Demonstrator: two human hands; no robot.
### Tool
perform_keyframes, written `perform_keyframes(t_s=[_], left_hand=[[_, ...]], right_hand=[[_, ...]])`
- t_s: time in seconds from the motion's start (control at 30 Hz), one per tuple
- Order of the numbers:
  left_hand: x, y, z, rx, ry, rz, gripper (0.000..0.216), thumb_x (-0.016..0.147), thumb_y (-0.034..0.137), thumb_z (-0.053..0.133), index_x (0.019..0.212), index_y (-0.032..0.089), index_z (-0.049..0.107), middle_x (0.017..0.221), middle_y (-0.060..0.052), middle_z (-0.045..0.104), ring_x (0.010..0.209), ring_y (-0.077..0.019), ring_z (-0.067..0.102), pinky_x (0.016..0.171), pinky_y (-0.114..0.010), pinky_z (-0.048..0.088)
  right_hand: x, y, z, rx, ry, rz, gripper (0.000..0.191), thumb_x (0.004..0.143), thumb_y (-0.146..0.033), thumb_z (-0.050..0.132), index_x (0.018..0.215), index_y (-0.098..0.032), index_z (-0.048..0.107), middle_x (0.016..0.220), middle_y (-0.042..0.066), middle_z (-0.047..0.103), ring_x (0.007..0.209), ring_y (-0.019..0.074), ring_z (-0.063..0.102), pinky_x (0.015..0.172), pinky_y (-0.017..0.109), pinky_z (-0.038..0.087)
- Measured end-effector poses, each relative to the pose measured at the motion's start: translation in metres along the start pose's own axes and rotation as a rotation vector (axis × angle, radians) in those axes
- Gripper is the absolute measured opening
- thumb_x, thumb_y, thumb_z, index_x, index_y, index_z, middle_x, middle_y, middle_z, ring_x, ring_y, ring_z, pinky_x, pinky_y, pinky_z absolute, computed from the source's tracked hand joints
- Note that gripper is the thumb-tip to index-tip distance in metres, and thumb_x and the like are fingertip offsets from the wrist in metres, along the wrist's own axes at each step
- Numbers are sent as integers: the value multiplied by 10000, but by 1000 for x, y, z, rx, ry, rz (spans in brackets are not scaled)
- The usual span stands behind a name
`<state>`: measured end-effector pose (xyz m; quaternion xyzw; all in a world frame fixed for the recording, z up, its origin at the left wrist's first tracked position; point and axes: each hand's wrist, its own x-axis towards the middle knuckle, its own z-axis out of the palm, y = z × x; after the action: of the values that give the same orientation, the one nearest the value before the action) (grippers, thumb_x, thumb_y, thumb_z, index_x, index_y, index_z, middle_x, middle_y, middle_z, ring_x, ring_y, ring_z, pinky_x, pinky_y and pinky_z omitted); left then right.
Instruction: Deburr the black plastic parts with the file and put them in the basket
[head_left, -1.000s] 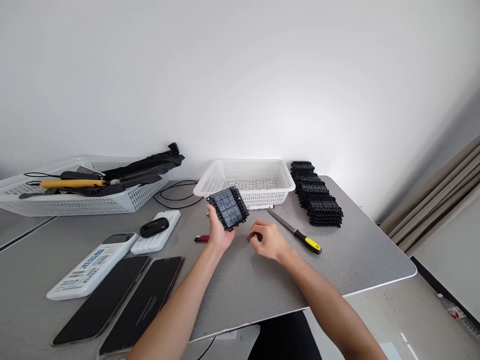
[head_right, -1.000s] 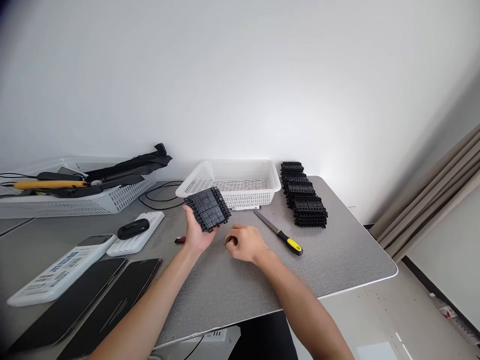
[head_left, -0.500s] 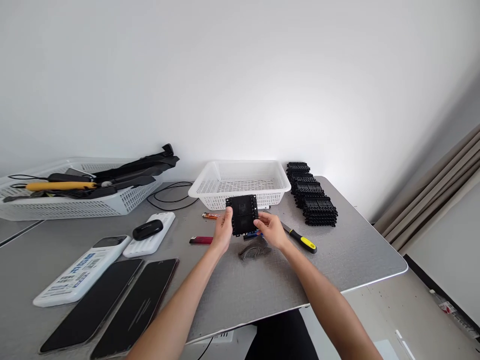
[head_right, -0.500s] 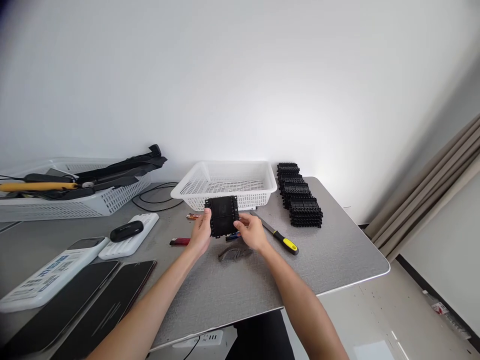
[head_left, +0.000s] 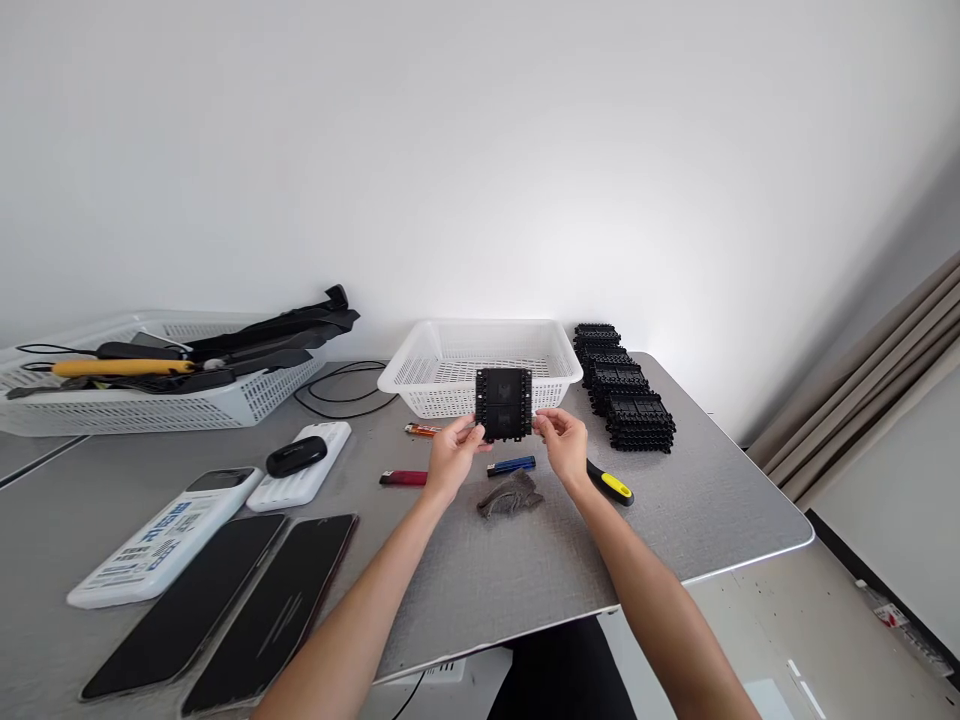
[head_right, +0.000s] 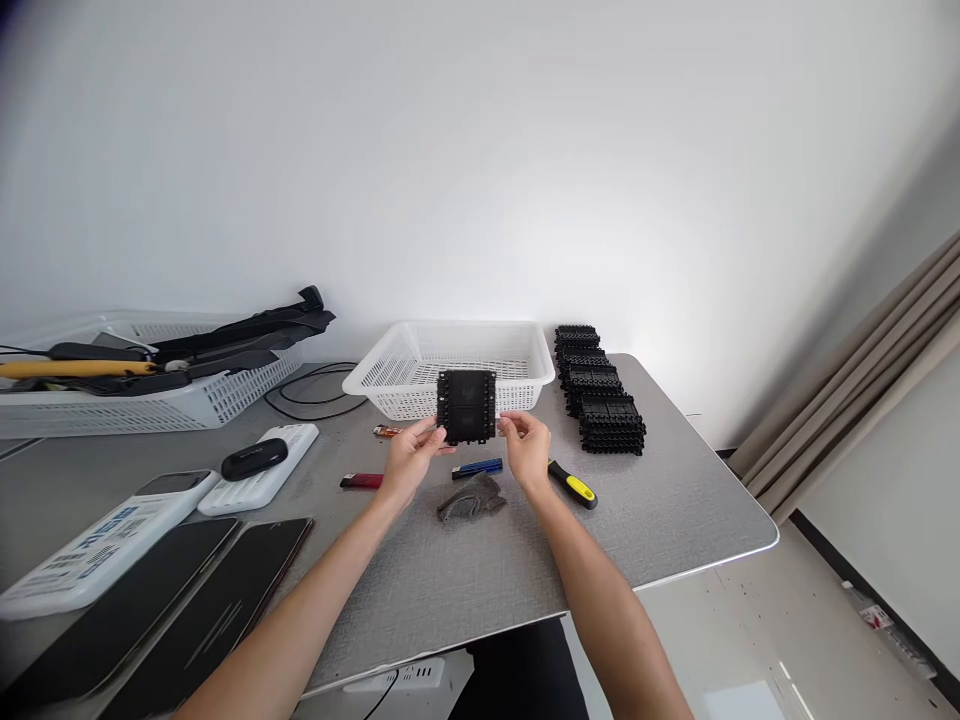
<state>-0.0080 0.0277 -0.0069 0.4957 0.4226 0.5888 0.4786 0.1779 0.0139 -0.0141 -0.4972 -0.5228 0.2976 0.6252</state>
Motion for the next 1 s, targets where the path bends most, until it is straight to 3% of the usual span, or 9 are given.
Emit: perform_keyframes(t_s=[0.13, 0.23, 0.37, 0.47, 0.67, 1.0], left_hand=[[4, -2, -5, 4, 157, 101, 558, 671, 488, 778, 1080, 123, 673, 882, -92, 744, 694, -244, 705, 701, -381, 573], [4, -4, -7, 66, 235, 164, 564, 675, 512, 767, 1084, 138, 664, 909, -103, 748, 694, -250, 715, 704, -359, 567], [0, -6, -6, 142, 257, 201, 562, 722, 545, 717, 1119, 154, 649, 997, -122, 742, 739, -256, 726, 742, -359, 568], [-2, -6, -5, 155, 255, 203, 569, 735, 567, 696, 1123, 154, 647, 1012, -126, 740, 749, -259, 728, 762, -368, 568], [-1, -12, -7, 127, 262, 179, 548, 720, 585, 702, 1080, 175, 654, 976, -118, 746, 742, -270, 723, 773, -405, 569], [3, -17, -8, 23, 256, 128, 545, 711, 554, 728, 1090, 170, 650, 923, -97, 740, 718, -265, 724, 760, -429, 582]], right_hand=[[2, 3, -7, -398, -28, -153, 330, 923, -180, 418, 1075, -200, 710, 1008, 81, 737, 963, 221, 660, 852, 363, 492], [7, 8, -4, -784, -170, -219, 457, 882, -34, 385, 1189, -210, 674, 1166, 96, 698, 1128, 240, 579, 940, 390, 424], [20, 12, 9, -1155, -383, -314, 515, 872, -14, 413, 1322, -204, 575, 1350, 113, 591, 1229, 257, 487, 968, 399, 377], [30, 15, 20, -1232, -467, -367, 511, 865, -47, 477, 1351, -191, 532, 1337, 126, 581, 1212, 265, 476, 961, 388, 373], [41, 23, 37, -1311, -472, -355, 328, 894, -97, 498, 1209, -129, 584, 1206, 196, 578, 1111, 308, 483, 919, 437, 381], [42, 26, 38, -1279, -467, -358, 305, 944, -81, 400, 1090, -196, 641, 1178, 159, 576, 1064, 281, 480, 910, 425, 369]])
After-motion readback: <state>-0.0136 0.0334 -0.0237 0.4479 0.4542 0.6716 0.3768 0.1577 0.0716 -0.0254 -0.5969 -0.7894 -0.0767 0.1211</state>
